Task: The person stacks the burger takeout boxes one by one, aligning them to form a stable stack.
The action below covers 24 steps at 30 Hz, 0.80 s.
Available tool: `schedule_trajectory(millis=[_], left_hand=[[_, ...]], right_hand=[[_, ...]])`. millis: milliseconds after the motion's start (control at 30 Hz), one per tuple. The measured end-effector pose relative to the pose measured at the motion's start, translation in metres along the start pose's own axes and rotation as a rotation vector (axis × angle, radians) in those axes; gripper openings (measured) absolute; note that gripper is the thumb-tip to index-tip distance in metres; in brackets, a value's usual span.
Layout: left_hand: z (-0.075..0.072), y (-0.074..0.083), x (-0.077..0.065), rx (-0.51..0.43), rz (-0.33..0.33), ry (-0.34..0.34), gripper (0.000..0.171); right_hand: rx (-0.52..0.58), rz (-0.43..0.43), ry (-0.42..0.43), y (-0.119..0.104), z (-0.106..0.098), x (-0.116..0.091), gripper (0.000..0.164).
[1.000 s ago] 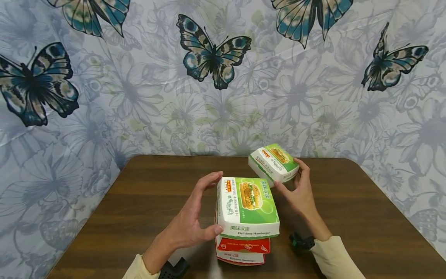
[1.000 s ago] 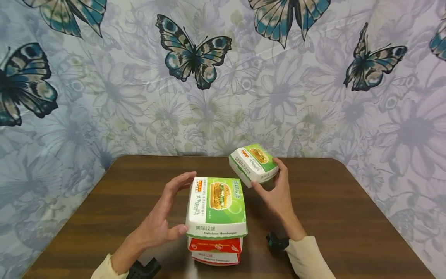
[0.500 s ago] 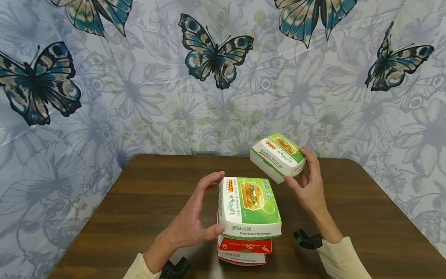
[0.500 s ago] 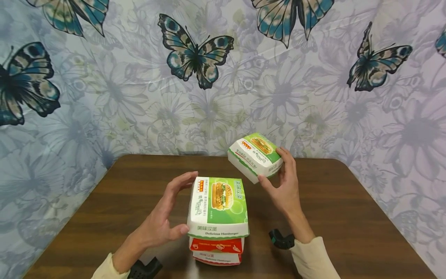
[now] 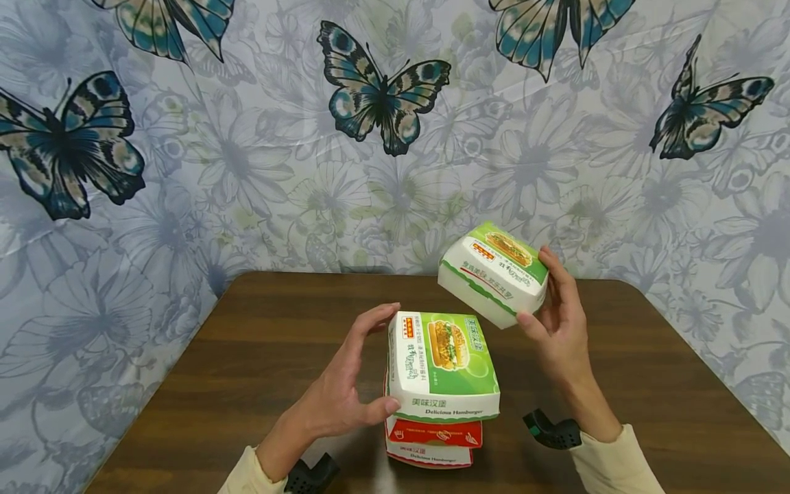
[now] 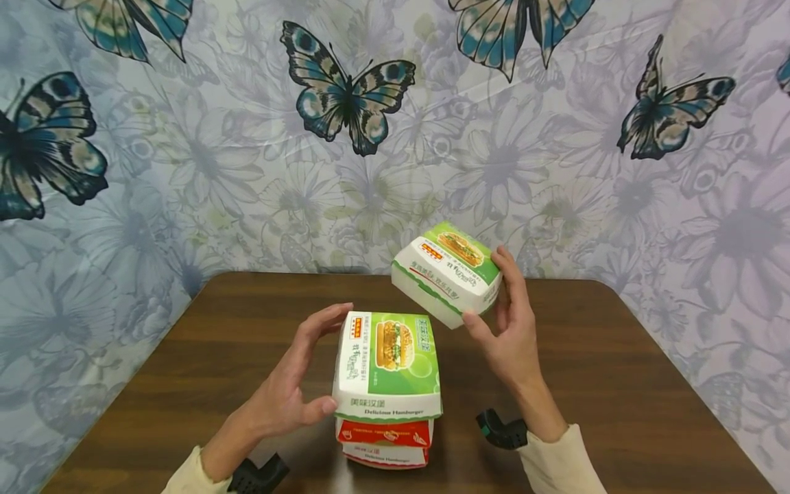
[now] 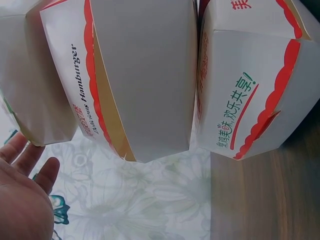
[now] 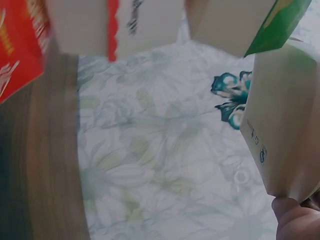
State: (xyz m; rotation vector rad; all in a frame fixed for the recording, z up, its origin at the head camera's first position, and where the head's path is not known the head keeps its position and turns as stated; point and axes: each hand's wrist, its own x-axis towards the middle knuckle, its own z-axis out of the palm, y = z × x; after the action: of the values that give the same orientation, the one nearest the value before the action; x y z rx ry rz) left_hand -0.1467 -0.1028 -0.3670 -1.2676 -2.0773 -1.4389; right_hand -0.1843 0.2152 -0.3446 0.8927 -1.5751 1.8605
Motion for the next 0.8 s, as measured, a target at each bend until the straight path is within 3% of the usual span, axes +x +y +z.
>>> schedule_trajectory(millis=[267, 467, 600, 800], left_hand=[[-0.001, -0.001, 0.000, 0.011, 0.003, 0.004, 0.090], [-0.002, -0.001, 0.000, 0.000, -0.005, -0.004, 0.091], [-0.003, 0.000, -0.001, -0.010, -0.059, -0.021, 0.091], [-0.004, 0.002, -0.004, -0.020, -0.126, -0.045, 0.095]], right_hand=[[0.095, -0.067, -0.095, -0.016, 0.012, 0.003, 0.073], [0.076, -0.092, -0.185, -0.026, 0.025, 0.001, 0.078], [0.060, -0.121, -0.268, -0.027, 0.033, -0.002, 0.082], [0.056, -0.100, -0.362, -0.025, 0.039, -0.007, 0.082]])
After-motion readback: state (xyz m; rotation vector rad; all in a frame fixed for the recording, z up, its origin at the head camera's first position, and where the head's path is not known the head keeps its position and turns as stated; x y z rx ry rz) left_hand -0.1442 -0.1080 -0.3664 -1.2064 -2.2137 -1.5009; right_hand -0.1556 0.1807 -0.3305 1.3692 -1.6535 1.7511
